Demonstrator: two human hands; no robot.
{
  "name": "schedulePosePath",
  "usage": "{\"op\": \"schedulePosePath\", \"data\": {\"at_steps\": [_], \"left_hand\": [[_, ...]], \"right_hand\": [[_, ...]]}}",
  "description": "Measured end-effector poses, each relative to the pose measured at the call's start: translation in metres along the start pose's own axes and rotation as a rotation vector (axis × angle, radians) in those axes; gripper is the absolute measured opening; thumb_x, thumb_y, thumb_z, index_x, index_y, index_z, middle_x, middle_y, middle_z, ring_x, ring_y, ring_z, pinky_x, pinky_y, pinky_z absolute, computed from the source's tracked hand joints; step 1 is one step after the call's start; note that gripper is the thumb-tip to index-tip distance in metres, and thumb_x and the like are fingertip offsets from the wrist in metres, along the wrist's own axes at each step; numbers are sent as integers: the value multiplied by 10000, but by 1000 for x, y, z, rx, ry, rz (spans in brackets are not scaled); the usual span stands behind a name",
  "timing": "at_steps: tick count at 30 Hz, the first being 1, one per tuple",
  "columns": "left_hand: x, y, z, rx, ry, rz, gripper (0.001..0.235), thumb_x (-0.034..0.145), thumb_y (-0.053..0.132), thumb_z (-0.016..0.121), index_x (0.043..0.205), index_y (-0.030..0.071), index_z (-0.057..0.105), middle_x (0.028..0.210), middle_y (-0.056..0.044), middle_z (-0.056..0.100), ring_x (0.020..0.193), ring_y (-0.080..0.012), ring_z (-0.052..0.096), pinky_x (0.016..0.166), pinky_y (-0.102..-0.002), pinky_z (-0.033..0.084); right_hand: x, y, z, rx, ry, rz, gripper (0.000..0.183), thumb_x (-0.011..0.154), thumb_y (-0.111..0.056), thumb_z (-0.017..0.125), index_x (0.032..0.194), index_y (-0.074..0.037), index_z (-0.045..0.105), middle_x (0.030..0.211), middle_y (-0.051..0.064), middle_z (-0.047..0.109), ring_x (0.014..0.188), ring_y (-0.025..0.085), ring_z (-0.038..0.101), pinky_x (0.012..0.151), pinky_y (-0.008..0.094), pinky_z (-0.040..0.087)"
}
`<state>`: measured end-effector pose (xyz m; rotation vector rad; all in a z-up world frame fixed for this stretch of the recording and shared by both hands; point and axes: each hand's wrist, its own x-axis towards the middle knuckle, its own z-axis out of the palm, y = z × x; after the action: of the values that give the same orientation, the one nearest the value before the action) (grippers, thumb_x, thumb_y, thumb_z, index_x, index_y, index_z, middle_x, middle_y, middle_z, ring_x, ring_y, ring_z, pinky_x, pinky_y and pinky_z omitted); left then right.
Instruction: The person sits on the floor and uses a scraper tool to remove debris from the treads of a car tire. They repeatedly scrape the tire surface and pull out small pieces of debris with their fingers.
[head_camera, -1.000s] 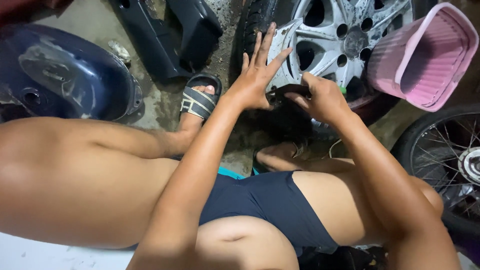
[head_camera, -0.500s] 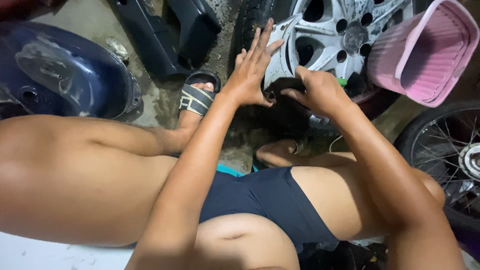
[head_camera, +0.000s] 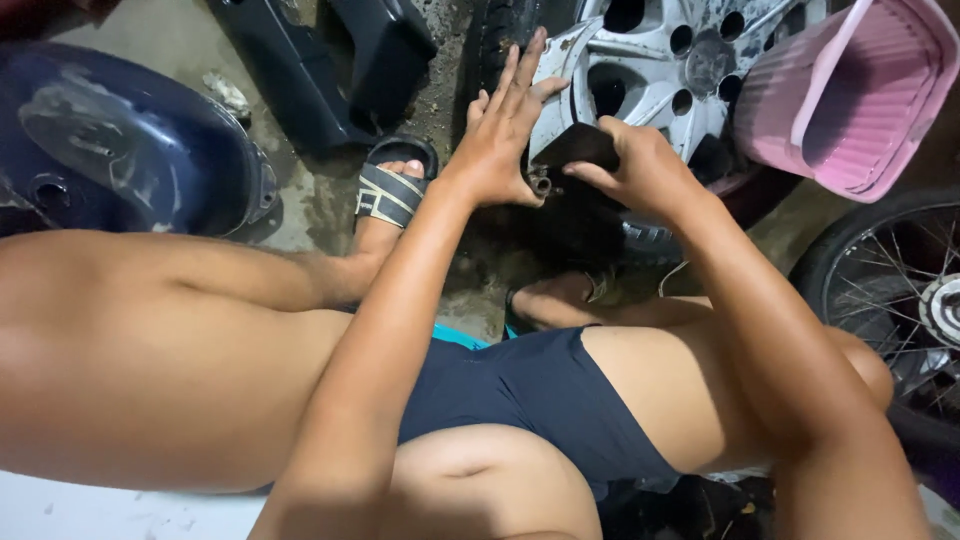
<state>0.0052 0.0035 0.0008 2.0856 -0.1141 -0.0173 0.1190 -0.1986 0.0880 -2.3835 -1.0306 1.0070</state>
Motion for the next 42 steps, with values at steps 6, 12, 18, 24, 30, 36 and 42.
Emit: {"op": "schedulePosePath", "data": {"at_steps": [6,12,18,24,30,36,42], "left_hand": [[0,-6,4,17,5,26,1342,611,381,1170,1650,184,345,1713,43,-246,1654,-369,-73,1115,-795,302],[0,-4,5,31,7,18,1369,549,349,1193,1624,200,359,1708,52,-252,1654,-401,-46,1097,-811,320],[0,-4,2,5,0,18,1349,583,355,1184,1637,179,361,1714,52,-231,1659,-414,-35,1083,-839,293],[0,-3,4,29,-1,13,1400,556,339,1199,1649,196,337,1707,59,-251,1646,-393,-80,1122,-827,263],[-2,2,-4,-40,-40,-1,1322,627,285,1173,1643,197,332,1706,48,-247,1649,-401,-92,1138,-822,222],[0,-2,-4,-6,-16,28,1305,606,275,1164,1615,209,339,1722,14,-209,1648,-417,-70,1108,-824,273],[2,5,-6,-33,-56,-23,1325,566,238,1154,1603,171,332,1698,10,-250,1635,-420,-85,1114,-837,221]], "right_hand": [[1,9,3,-232,-43,-4,495,972,-380,821,913,-67,441,700,150,577,622,362,536,585,442,377],[-2,8,3,-62,8,-38,365,969,-284,841,974,-48,563,700,94,610,600,215,530,576,367,393],[3,15,3,-213,-78,18,494,959,-394,820,932,-64,453,715,164,604,662,386,597,599,448,404],[-1,8,1,-55,-39,-1,372,952,-324,828,963,-66,560,802,103,651,724,241,604,634,371,418],[1,11,0,14,0,-67,302,969,-297,796,1068,-58,640,921,92,708,833,219,665,708,351,473],[1,12,3,-202,-41,-80,476,962,-325,835,926,-74,432,637,119,525,576,276,505,563,396,372],[3,5,4,-242,-43,-11,462,946,-367,804,945,-72,448,777,177,659,724,410,634,600,461,423]]}}
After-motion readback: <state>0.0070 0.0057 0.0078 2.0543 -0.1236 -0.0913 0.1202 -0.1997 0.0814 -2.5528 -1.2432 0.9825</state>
